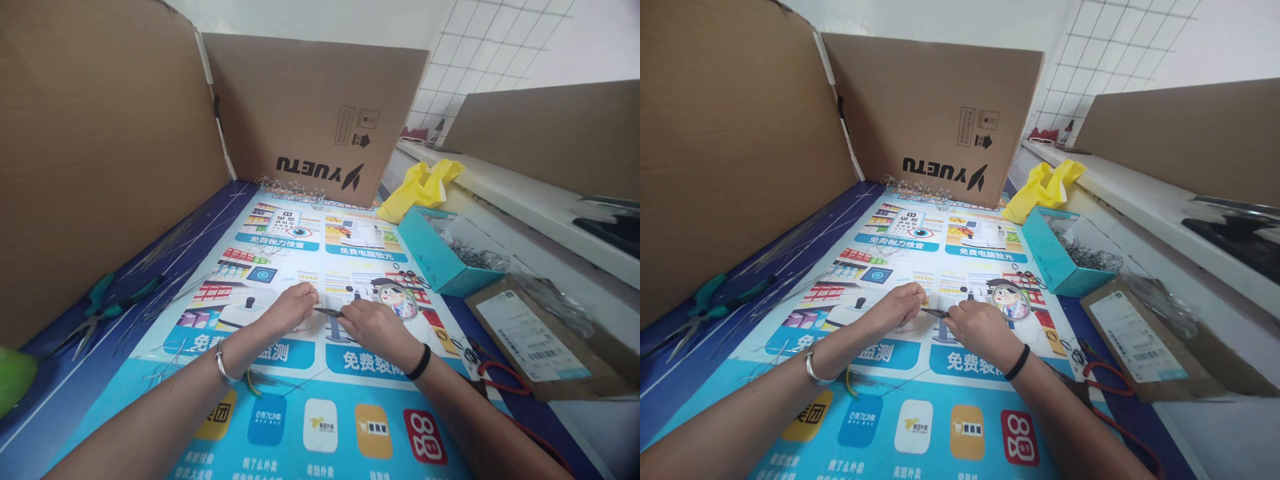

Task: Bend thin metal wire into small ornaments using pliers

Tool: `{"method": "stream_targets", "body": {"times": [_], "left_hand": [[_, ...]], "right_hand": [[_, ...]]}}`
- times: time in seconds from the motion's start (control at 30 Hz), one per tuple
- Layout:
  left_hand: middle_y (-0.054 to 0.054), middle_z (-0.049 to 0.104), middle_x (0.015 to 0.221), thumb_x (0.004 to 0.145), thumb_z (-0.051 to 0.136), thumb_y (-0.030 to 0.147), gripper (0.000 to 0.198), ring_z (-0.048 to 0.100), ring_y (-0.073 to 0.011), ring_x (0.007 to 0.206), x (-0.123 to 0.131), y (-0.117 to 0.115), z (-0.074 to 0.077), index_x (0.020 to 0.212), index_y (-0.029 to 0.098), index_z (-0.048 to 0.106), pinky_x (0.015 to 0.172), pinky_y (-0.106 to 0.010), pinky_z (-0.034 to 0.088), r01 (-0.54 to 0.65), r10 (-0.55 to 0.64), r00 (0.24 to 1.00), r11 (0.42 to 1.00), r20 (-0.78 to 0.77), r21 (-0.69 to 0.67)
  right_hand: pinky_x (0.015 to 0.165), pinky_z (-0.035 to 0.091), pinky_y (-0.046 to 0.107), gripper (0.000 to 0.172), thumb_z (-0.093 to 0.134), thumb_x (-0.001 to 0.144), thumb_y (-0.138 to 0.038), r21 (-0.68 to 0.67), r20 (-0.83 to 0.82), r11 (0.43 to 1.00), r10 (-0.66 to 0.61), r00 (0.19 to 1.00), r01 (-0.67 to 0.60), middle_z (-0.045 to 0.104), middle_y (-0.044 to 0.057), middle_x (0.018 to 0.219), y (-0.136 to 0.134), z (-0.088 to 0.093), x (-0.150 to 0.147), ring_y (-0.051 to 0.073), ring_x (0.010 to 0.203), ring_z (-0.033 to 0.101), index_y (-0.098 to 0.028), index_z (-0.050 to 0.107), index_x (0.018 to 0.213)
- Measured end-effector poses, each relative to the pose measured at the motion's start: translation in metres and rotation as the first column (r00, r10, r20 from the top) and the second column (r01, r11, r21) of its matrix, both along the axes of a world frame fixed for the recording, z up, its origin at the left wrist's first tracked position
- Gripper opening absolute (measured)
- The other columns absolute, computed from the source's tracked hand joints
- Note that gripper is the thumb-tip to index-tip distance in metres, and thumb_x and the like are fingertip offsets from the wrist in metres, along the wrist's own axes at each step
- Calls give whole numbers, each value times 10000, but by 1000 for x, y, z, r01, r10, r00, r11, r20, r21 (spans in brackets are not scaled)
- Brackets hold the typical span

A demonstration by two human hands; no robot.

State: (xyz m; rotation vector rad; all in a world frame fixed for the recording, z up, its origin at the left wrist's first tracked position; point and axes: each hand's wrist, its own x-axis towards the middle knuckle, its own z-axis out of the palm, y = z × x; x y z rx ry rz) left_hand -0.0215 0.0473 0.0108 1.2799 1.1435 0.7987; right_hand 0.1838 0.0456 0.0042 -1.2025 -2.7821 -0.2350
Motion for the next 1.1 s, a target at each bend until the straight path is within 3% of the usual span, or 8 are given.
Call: {"method": "stream_targets", "body": {"times": [0.4, 0.73, 0.97, 1.1], "left_hand": [[61, 400, 391, 742, 438, 237, 158, 302, -69, 314, 5, 1, -2, 592, 195, 412, 354, -206, 201, -53, 59, 995, 996, 83, -65], [64, 384, 372, 761, 459, 270, 216, 263, -57, 300, 9, 5, -10, 569, 198, 390, 347, -204, 166, -89, 101, 985, 992, 142, -90], [65, 336, 365, 769, 462, 293, 269, 237, -47, 303, 8, 5, -13, 528, 184, 415, 361, -211, 171, -57, 70, 980, 995, 186, -77], [62, 393, 417, 789, 445, 306, 248, 274, -44, 313, 6, 5, -13, 576, 180, 423, 364, -202, 186, -53, 61, 981, 997, 183, -49]], "right_hand": [[550, 241, 293, 265, 401, 937, -317, 102, 78, 995, -9, 997, 1, 604, 57, 722, -5, 6, -10, 187, 664, 550, -168, 572, 801], [533, 247, 310, 247, 408, 936, -309, 136, 69, 987, -94, 993, 84, 598, 79, 725, -12, 5, -17, 192, 668, 557, -158, 565, 818], [551, 271, 313, 241, 393, 939, -285, 161, 61, 978, -141, 988, 130, 596, 100, 749, -18, 3, -24, 212, 685, 556, -154, 569, 838], [550, 276, 309, 231, 410, 932, -290, 154, 61, 979, -147, 987, 137, 599, 88, 740, -17, 4, -22, 219, 685, 561, -159, 569, 829]]}}
